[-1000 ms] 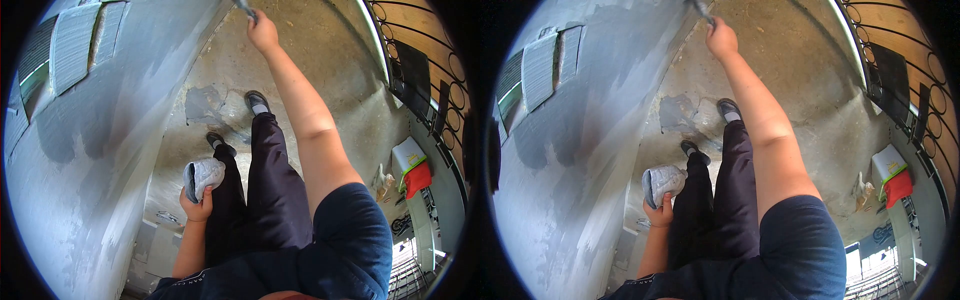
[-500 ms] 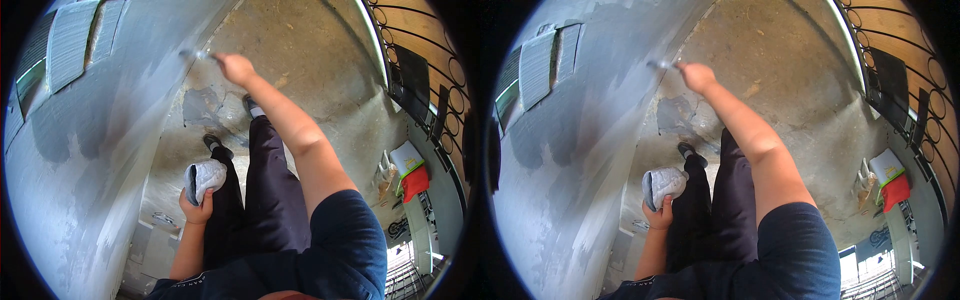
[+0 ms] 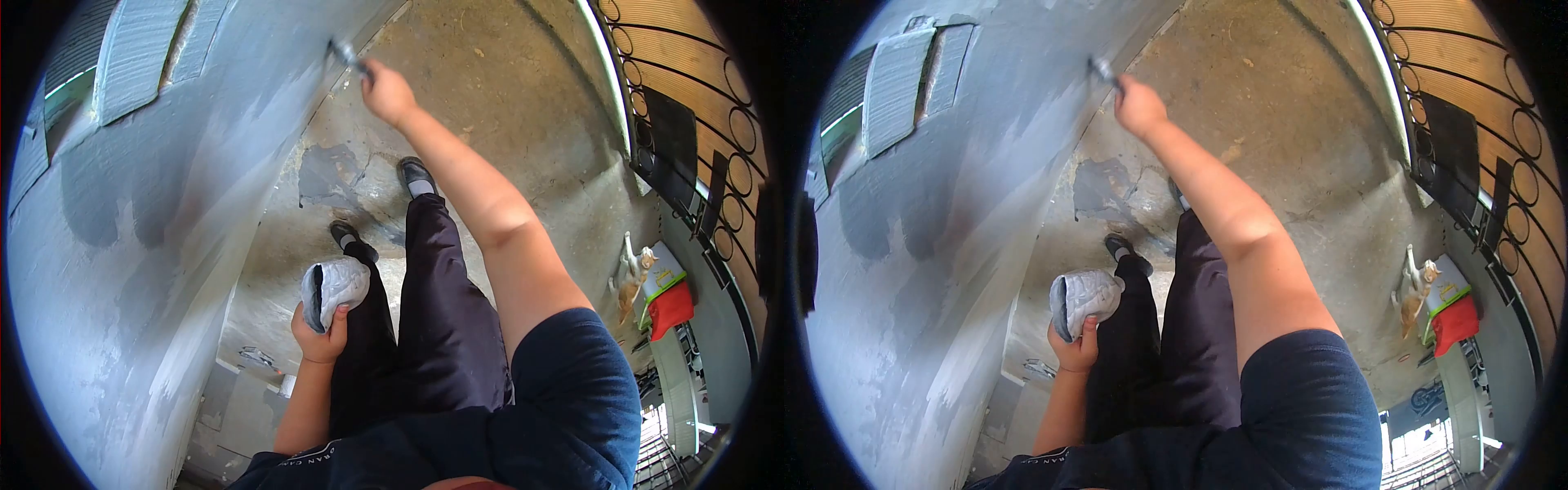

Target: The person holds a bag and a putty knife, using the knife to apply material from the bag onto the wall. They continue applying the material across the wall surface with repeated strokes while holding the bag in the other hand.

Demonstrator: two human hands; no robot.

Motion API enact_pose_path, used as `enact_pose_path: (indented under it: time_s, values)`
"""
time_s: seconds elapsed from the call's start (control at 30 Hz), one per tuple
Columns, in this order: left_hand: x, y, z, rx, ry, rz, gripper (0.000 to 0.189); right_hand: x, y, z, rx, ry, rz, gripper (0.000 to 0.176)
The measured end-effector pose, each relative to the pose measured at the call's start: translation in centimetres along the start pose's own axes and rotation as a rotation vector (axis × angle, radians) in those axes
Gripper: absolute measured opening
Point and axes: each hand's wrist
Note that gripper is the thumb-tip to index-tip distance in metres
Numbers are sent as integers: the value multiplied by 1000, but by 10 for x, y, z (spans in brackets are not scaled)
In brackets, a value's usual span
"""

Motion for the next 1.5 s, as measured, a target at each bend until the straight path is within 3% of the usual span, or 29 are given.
enact_pose_path:
  time_s: [0.17, 0.3, 0.33, 0.4, 0.43, 0.5, 0.67, 0.7, 0.77, 0.83, 0.9, 0.97, 1.0, 1.07, 1.2, 1.33, 1.37, 1.43, 1.5]
  values:
    - [4, -3, 2, 2, -10, 8, 32, -5, -23, -8, 288, -187, -159, 34]
    - [9, -7, -1, 24, 20, 10, 31, -11, 17, -42, -118, -186, -86, 31]
    - [10, -9, -2, 25, 23, -12, 31, -11, 21, -42, -115, -184, -85, 31]
    - [9, -10, 0, 5, 8, -24, 32, -12, 28, -45, -366, -22, 4, 31]
    - [8, -11, 1, -16, -9, -34, 33, -11, 25, -42, -367, -27, 3, 31]
    - [6, -9, 3, -12, -27, -31, 34, -1, 10, -22, -316, 32, 103, 30]
    - [6, -10, 2, 11, -32, -4, 36, 7, -43, 28, 152, 11, -8, 31]
    - [5, -13, 1, 50, -40, -26, 32, 5, -52, 32, 154, 13, -9, 31]
    - [7, -15, -2, 89, -47, -48, 29, 5, -65, 38, 385, -167, -252, 31]
    - [9, -17, -4, 79, -21, -42, 29, 5, -60, 35, 433, -216, -242, 32]
    - [12, -20, -8, 80, -16, -60, 29, -4, -40, 33, 131, -160, -140, 33]
    - [14, -22, -10, 77, -20, -70, 29, -16, -20, 8, -103, -126, -198, 34]
    - [17, -22, -11, 72, -15, -68, 29, -15, -18, 1, -103, -130, -200, 34]
    - [17, -22, -9, 63, -19, -65, 29, -14, -15, -11, -321, 46, 18, 34]
    - [20, -21, -4, 50, -74, -44, 30, -5, -26, 10, -321, 100, 59, 34]
    - [31, -28, -2, 53, -123, -39, 33, 11, -69, 57, 29, 110, -35, 36]
    - [36, -30, -1, 55, -125, -33, 33, 10, -80, 60, 23, 108, -36, 36]
    - [49, -34, -3, 14, -83, 13, 43, 8, -96, 67, 198, -70, -224, 37]
    - [62, -35, -10, 1, -93, 57, 43, 6, -93, 62, 184, -129, -265, 37]
Point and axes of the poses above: each hand's wrist, its own y-axis towards the middle knuckle, its own z-axis out of the palm, x = y × z, and after that the axes turned 3 degrees about z, right-handed
